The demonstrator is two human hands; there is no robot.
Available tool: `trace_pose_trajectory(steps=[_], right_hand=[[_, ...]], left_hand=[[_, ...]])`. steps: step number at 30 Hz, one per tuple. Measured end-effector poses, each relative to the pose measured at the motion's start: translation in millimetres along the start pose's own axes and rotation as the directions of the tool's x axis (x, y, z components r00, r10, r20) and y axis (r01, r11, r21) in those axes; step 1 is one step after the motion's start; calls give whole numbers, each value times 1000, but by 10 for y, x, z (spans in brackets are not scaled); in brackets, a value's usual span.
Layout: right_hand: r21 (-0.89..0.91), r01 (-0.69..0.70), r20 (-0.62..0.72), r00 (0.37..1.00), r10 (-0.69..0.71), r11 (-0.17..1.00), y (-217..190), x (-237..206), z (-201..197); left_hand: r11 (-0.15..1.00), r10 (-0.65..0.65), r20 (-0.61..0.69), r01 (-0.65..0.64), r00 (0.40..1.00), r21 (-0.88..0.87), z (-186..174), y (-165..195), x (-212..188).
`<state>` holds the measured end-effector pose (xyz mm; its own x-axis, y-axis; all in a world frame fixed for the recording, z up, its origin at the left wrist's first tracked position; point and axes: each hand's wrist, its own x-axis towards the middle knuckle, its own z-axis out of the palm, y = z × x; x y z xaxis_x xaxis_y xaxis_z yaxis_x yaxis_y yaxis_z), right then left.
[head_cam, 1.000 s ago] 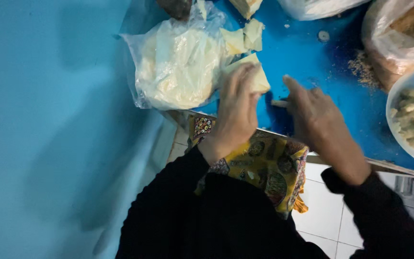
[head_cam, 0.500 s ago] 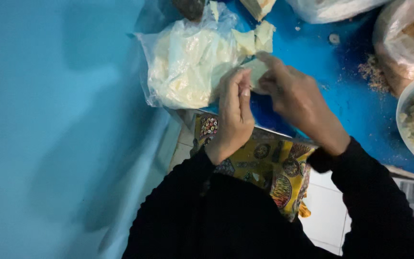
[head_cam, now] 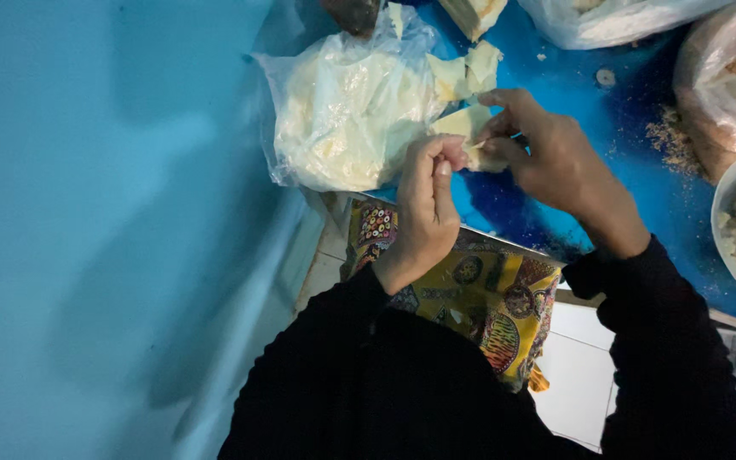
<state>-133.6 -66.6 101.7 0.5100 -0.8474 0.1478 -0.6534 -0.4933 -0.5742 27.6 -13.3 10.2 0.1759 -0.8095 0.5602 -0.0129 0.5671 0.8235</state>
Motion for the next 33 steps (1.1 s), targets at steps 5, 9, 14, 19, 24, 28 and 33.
trace_pose_trajectory(steps=[5, 9, 14, 19, 24, 28, 33], right_hand=[[22, 153, 40, 987, -154, 988, 35, 5, -61], [34, 121, 8, 993, -121, 992, 42, -2, -8], [172, -11, -22, 1000, 15, 985, 221, 32, 111], [472, 43, -172, 984, 44, 881, 474, 32, 150], [566, -48, -255, 939, 230, 823, 572, -43, -141], [577, -34, -289, 926, 243, 816, 503, -233, -549], [608, -109, -105, 971, 216, 787, 320, -469, -755]], left_hand=[[1000, -15, 2, 15, 1000, -12, 14, -10, -2], [999, -31, 28, 30, 999, 39, 4, 7, -5], [910, 191, 220, -257, 957, 326, -41, 66, 29], [863, 180, 311, -302, 933, 406, 6, 71, 67], [838, 110, 347, -275, 931, 471, 21, 44, 54], [808, -47, 374, -185, 926, 560, 49, 87, 121], [879, 162, 357, -299, 920, 372, 125, 245, 277]])
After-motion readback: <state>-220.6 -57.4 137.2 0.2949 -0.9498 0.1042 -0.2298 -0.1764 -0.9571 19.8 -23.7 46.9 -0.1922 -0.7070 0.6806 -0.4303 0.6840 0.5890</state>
